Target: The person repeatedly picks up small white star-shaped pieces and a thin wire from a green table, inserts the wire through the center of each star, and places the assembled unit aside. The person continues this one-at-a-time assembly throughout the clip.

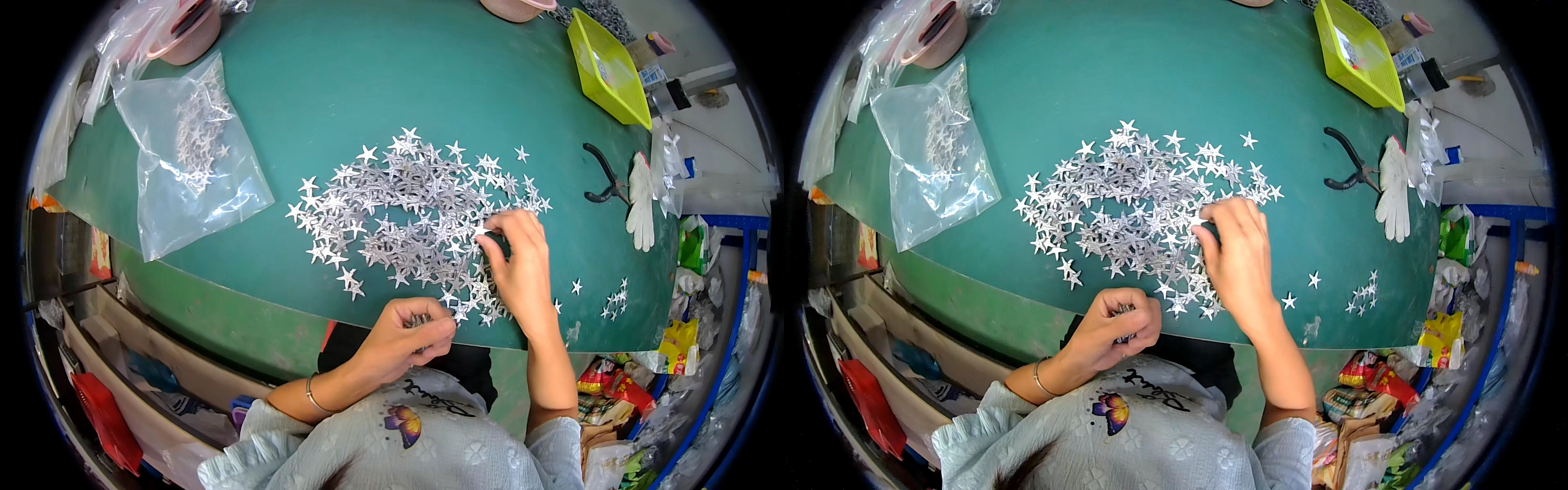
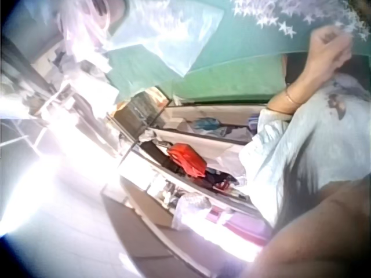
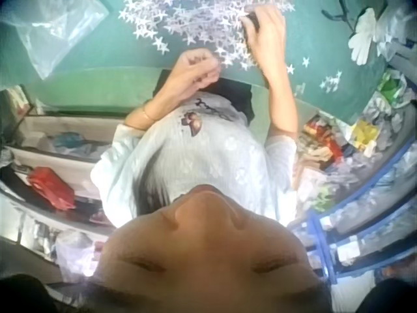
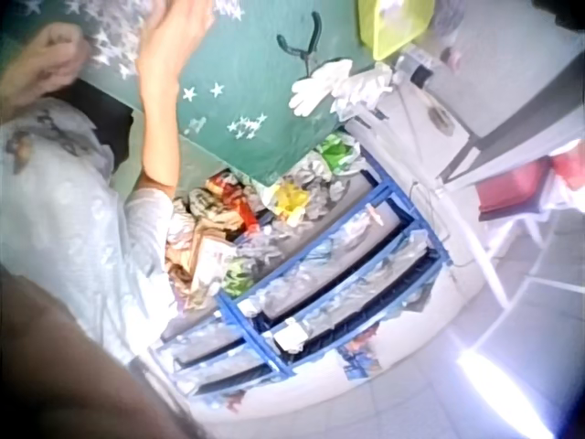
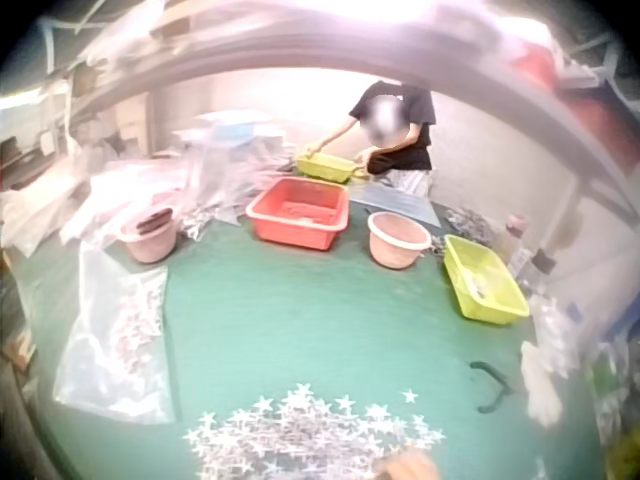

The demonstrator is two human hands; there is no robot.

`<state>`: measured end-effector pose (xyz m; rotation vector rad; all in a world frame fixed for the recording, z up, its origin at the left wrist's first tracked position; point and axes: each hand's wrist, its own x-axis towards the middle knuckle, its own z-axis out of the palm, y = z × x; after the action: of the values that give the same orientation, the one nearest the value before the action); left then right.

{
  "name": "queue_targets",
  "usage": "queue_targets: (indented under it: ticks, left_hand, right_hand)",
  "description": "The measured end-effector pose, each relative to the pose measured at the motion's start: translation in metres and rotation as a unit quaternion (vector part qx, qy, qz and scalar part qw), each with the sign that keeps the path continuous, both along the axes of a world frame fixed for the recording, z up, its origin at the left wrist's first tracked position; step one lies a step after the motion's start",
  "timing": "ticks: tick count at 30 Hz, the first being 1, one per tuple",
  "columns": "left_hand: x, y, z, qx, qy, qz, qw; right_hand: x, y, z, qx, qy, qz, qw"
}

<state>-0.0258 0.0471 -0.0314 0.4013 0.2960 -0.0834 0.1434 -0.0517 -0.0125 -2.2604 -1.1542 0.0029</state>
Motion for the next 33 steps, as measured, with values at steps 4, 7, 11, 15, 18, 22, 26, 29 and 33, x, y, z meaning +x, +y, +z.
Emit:
queue_targets:
  ticks: [4, 7, 11, 15, 18, 22, 26, 29, 33]
  left_hand:
    - [-0.001, 0.004, 0.004, 0.021, 0.028, 0.002, 0.999]
    - [-0.003, 0.004, 0.007, 0.064, 0.062, 0.001, 0.996]
    - [-0.004, 0.005, 0.016, 0.235, 0.09, 0.044, 0.967]
    - [-0.003, 0.0, 0.014, 0.333, 0.035, 0.117, 0.935]
    - [-0.005, 0.001, 0.018, 0.345, 0.047, 0.105, 0.932]
    - [-0.007, -0.001, 0.016, 0.367, 0.046, 0.121, 0.921]
    - [-0.01, 0.0, 0.016, 0.361, 0.037, 0.115, 0.925]
    - [-0.011, 0.0, 0.02, 0.333, 0.058, 0.094, 0.936]
    - [-0.012, -0.002, 0.02, 0.331, 0.038, 0.108, 0.937]
  right_hand:
    - [-0.007, -0.007, 0.005, 0.043, 0.045, -0.037, 0.997]
    - [-0.021, -0.014, 0.009, 0.097, 0.163, -0.079, 0.979]
    - [-0.053, -0.016, 0.021, 0.217, 0.433, -0.1, 0.869]
    - [-0.067, -0.02, 0.018, 0.219, 0.45, -0.054, 0.864]
    - [-0.07, -0.024, 0.017, 0.21, 0.442, -0.023, 0.872]
    - [-0.073, -0.024, 0.024, 0.214, 0.477, -0.026, 0.852]
    - [-0.079, -0.026, 0.03, 0.233, 0.513, -0.03, 0.826]
    - [-0.081, -0.029, 0.028, 0.23, 0.495, -0.033, 0.837]
    - [-0.083, -0.031, 0.031, 0.222, 0.475, -0.028, 0.851]
